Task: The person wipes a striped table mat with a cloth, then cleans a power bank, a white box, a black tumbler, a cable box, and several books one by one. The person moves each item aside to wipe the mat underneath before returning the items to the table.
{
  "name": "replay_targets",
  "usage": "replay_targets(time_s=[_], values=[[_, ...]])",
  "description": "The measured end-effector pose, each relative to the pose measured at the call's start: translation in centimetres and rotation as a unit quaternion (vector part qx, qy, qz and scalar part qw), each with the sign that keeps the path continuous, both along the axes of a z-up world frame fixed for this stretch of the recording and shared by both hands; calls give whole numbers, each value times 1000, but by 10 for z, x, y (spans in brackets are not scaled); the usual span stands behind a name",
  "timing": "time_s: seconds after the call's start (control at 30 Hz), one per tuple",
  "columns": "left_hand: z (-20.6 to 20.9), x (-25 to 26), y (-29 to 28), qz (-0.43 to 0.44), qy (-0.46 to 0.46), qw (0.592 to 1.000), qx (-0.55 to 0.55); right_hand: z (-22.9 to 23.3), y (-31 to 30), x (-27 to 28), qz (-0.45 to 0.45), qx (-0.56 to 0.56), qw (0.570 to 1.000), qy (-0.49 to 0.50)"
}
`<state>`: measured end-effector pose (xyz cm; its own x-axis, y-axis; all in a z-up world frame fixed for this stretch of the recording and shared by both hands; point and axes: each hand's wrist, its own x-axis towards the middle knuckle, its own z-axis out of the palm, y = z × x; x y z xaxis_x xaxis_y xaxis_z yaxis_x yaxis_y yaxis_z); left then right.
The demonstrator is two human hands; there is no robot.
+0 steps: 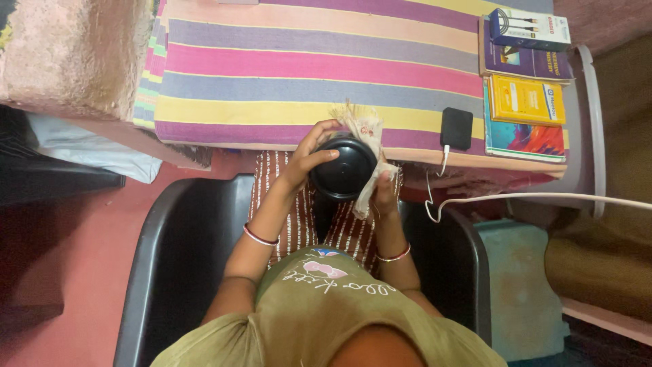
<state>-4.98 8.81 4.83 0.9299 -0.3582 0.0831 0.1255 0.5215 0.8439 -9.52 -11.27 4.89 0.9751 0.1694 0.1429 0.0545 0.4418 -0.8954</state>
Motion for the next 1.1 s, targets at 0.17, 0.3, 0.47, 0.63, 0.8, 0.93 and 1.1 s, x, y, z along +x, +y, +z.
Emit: replay_targets(time_s=[0.17, 0.3, 0.47, 0.63, 0.8, 0.93, 1.1], values=[[1, -6, 4, -23, 32, 994, -106, 21, -9, 2, 55, 53, 997, -20], [-4, -10, 3, -33, 33, 987, -156, 55, -10, 1, 53, -210, 964, -152], [-14, -13, -1, -32, 92, 980, -174, 80, 10, 13, -52, -365, 897, -246], [-17, -5, -2, -30, 57, 971, -231, 69, 16, 28, -30, -320, 924, -206], [-8, 0, -13, 38, 155, 938, -306, 25, 69, 8, -325, -422, 781, -326], [-8, -7, -19, 58, 175, 939, -290, 14, 85, 20, -434, -441, 687, -379], [-3, -11, -5, 57, 132, 970, -195, 57, 42, 67, -130, -277, 945, -114]])
